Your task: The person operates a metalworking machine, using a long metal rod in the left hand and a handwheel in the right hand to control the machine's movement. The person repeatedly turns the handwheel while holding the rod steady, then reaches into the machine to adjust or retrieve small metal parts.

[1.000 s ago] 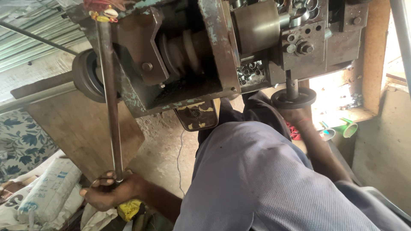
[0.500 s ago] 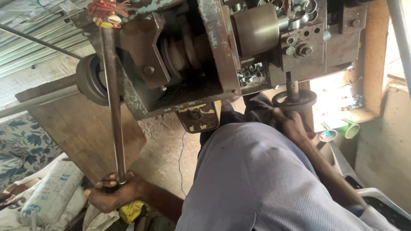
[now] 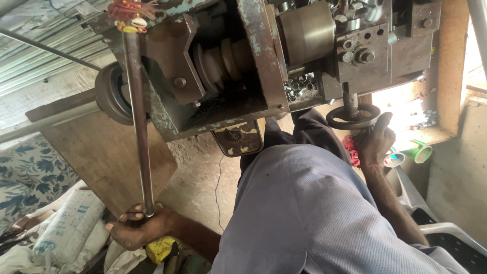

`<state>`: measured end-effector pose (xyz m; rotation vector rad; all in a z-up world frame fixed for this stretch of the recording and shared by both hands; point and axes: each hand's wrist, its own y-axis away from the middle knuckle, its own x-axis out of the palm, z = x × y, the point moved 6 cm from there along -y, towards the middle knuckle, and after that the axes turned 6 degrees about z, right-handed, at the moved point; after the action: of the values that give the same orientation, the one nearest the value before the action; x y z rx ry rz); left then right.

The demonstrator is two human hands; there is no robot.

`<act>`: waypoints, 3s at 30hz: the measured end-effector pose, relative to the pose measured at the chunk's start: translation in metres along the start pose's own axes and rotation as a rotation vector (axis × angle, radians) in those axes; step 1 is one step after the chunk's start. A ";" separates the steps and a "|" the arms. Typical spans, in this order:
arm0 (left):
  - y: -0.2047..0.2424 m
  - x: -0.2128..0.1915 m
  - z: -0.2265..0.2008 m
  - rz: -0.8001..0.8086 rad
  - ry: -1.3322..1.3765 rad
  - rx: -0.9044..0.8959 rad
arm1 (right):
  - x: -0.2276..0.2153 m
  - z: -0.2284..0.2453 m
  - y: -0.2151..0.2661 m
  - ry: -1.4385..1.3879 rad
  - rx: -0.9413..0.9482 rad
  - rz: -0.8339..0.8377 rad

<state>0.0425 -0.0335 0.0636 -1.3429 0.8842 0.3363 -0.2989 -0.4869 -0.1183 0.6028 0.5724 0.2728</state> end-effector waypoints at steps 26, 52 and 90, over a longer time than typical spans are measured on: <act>0.015 0.001 -0.013 -0.083 0.976 -0.836 | 0.022 -0.058 -0.083 0.539 0.010 0.644; -0.003 -0.047 -0.161 0.823 0.816 -0.525 | -0.039 0.107 -0.101 1.177 -0.879 0.370; 0.019 -0.047 -0.156 0.719 0.717 -0.536 | 0.088 0.276 -0.173 0.773 -1.025 0.841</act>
<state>-0.0565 -0.1615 0.0882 -1.6240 1.9954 0.6981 -0.0543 -0.7147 -0.0729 -0.3434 0.7843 1.5283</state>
